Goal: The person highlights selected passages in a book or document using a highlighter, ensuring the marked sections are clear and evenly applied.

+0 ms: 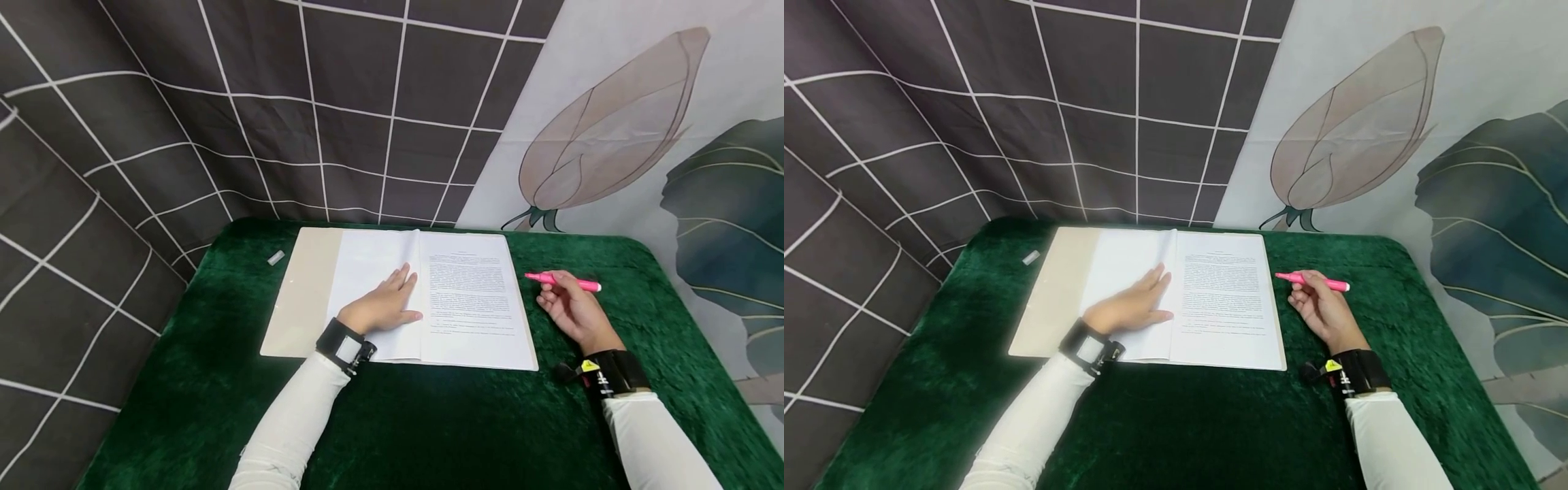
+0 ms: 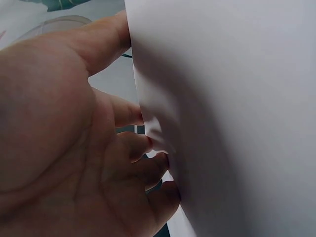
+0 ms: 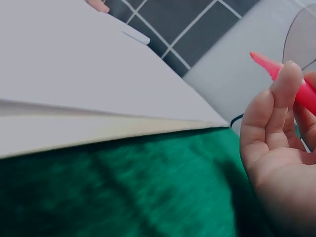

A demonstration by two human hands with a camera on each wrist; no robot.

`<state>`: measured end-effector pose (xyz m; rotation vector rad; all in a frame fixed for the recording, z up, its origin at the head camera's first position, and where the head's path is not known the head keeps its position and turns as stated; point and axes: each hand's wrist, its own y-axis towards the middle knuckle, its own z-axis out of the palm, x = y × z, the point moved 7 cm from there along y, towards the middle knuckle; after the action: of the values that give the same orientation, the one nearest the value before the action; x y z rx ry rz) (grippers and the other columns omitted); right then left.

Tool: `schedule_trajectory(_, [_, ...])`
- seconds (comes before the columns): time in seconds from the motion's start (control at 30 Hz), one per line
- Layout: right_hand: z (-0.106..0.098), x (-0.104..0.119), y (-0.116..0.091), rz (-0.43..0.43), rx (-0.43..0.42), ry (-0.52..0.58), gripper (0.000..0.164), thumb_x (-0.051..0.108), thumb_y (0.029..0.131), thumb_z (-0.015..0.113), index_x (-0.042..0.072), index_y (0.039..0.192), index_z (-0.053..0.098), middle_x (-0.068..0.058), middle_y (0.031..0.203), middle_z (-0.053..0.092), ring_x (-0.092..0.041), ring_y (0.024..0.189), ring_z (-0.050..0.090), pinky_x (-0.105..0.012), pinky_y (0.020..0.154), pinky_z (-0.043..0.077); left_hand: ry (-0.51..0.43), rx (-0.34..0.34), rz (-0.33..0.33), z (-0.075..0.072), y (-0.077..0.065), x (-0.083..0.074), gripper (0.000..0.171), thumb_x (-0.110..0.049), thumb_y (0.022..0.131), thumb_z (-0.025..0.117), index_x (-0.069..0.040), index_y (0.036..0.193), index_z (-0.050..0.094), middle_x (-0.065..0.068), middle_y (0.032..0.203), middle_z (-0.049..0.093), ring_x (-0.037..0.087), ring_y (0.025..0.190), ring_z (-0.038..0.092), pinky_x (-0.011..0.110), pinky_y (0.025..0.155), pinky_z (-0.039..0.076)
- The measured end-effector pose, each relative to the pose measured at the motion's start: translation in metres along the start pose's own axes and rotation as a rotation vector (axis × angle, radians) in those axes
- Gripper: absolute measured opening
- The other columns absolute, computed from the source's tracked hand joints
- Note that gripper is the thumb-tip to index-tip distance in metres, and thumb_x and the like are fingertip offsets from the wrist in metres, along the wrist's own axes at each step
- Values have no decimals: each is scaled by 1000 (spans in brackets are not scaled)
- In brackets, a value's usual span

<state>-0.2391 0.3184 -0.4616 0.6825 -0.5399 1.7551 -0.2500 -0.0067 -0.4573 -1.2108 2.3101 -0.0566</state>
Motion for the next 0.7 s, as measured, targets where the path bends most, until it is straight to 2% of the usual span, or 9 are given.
schedule_trajectory(0.27, [19, 9, 18, 45, -60, -103, 23, 11, 104, 43, 2, 103, 64, -11, 84, 71, -21, 68, 62, -32, 73, 57, 10, 7, -5, 1, 1, -1, 84, -49, 97, 51, -5, 156, 11, 15, 164, -6, 28, 149, -2, 44, 121, 11])
schedule_trajectory(0.6, [40, -3, 61, 103, -205, -289, 15, 18, 96, 60, 5, 103, 64, -7, 80, 68, -17, 65, 59, -23, 61, 55, 14, 7, -15, 1, 2, 1, 84, -49, 96, 51, -6, 156, 11, 14, 164, -6, 27, 149, -3, 44, 120, 11])
schedule_trajectory(0.7, [43, -7, 74, 108, -220, -344, 15, 20, 95, 61, 6, 101, 62, -7, 79, 68, -16, 65, 59, -22, 61, 56, 4, 7, -11, 1, 3, 2, 84, -49, 96, 51, -5, 156, 11, 13, 164, -6, 27, 149, -3, 44, 120, 11])
